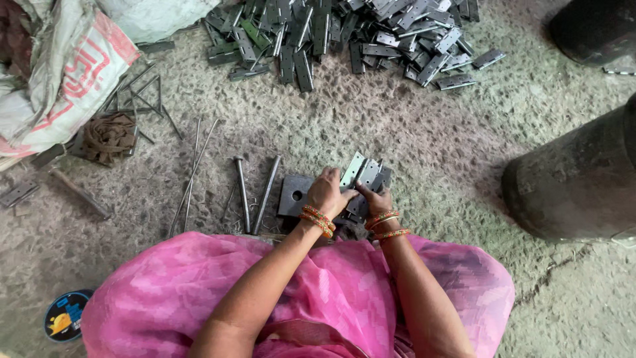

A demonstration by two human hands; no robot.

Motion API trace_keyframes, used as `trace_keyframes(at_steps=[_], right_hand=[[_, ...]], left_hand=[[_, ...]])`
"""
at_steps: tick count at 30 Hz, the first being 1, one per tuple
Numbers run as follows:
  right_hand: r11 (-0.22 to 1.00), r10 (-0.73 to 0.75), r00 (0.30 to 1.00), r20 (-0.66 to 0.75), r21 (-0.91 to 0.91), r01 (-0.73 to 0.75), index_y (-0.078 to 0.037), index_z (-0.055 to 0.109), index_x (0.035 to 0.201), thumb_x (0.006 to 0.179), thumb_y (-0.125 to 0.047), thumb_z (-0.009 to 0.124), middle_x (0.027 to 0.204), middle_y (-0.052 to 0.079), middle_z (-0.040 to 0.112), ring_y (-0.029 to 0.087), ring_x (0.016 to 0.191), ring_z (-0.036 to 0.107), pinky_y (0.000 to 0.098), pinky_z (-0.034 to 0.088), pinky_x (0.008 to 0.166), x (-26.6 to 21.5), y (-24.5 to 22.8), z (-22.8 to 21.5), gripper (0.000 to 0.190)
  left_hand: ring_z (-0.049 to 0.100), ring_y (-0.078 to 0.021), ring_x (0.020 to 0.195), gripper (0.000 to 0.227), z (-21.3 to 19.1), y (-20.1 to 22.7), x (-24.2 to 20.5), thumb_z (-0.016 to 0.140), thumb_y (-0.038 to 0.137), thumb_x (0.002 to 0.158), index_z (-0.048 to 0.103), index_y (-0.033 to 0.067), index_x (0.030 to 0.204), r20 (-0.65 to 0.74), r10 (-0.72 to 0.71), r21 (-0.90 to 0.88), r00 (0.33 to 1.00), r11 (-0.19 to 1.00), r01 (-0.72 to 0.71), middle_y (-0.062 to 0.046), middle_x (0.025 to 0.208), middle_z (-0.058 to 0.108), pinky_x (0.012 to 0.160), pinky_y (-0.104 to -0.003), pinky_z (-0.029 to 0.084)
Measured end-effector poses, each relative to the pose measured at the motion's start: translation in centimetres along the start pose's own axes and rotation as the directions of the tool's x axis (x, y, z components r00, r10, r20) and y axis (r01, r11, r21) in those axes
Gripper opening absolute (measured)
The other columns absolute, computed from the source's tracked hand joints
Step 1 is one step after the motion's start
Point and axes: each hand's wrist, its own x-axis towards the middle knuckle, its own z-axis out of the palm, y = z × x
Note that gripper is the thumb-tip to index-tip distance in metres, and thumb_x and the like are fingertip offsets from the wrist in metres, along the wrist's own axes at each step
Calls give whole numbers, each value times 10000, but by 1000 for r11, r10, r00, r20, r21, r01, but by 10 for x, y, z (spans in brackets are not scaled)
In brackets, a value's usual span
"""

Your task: The person sits on the floor and assembles metal hinges by inserting pins into hinge leaves using a metal rod and a block. They repeatedly pick up hinge parts, align them, and push the pin through to join the pieces, then place the finished hinges into a pile.

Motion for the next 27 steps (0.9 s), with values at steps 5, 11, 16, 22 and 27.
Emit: trace_keyframes(at_steps=[5, 11, 16, 22, 27], right_hand=[[982, -123, 990, 74, 152, 110, -57, 654, 1103, 830, -39, 812, 949, 57, 748, 171, 757, 718, 336, 617, 643, -3, 2, 24, 316], [988, -155, 957, 247, 54, 146, 9, 691, 1084, 915, -25, 817, 945, 150, 739, 237, 746, 698, 366, 563, 633, 10, 22, 29, 214], [898, -345, 882, 321, -161, 410, -29, 687, 1250, 764, 39, 851, 1148, 45, 743, 118, 1027, 676, 287, 580, 917, 6, 67, 27, 517], [829, -362, 863, 354, -302, 471, -48, 697, 1239, 805, -3, 854, 1083, 48, 776, 79, 971, 672, 270, 585, 868, -2, 60, 26, 464], [734, -339, 879, 336, -490, 470, -84, 645, 1267, 819, -43, 841, 1048, 45, 777, 57, 950, 665, 263, 571, 815, -13, 36, 35, 491]], left_hand=[[677, -448, 949, 727, -20, -25, -2, 939, 291, 627, 559, -36, 1154, 159, -131, -104, 979, 983, 148, -279, 1044, 686, 787, -496, 560], [692, -430, 986, 526, 9, -52, -4, 818, 86, 713, 601, 25, 1188, 46, -159, -110, 986, 980, 164, -227, 1054, 725, 828, -485, 565], [704, -418, 986, 482, 28, -74, -28, 728, -40, 694, 659, 30, 1166, -95, -54, -245, 994, 969, 29, -216, 1071, 726, 845, -455, 580], [687, -424, 1029, 448, 36, -85, -36, 719, -57, 712, 642, 22, 1146, -44, -40, -306, 998, 952, 25, -213, 1076, 716, 866, -450, 572], [658, -424, 1111, 517, 32, -91, -32, 658, -107, 742, 610, 42, 1234, 46, 43, -126, 998, 991, -37, -206, 1181, 699, 937, -467, 553]])
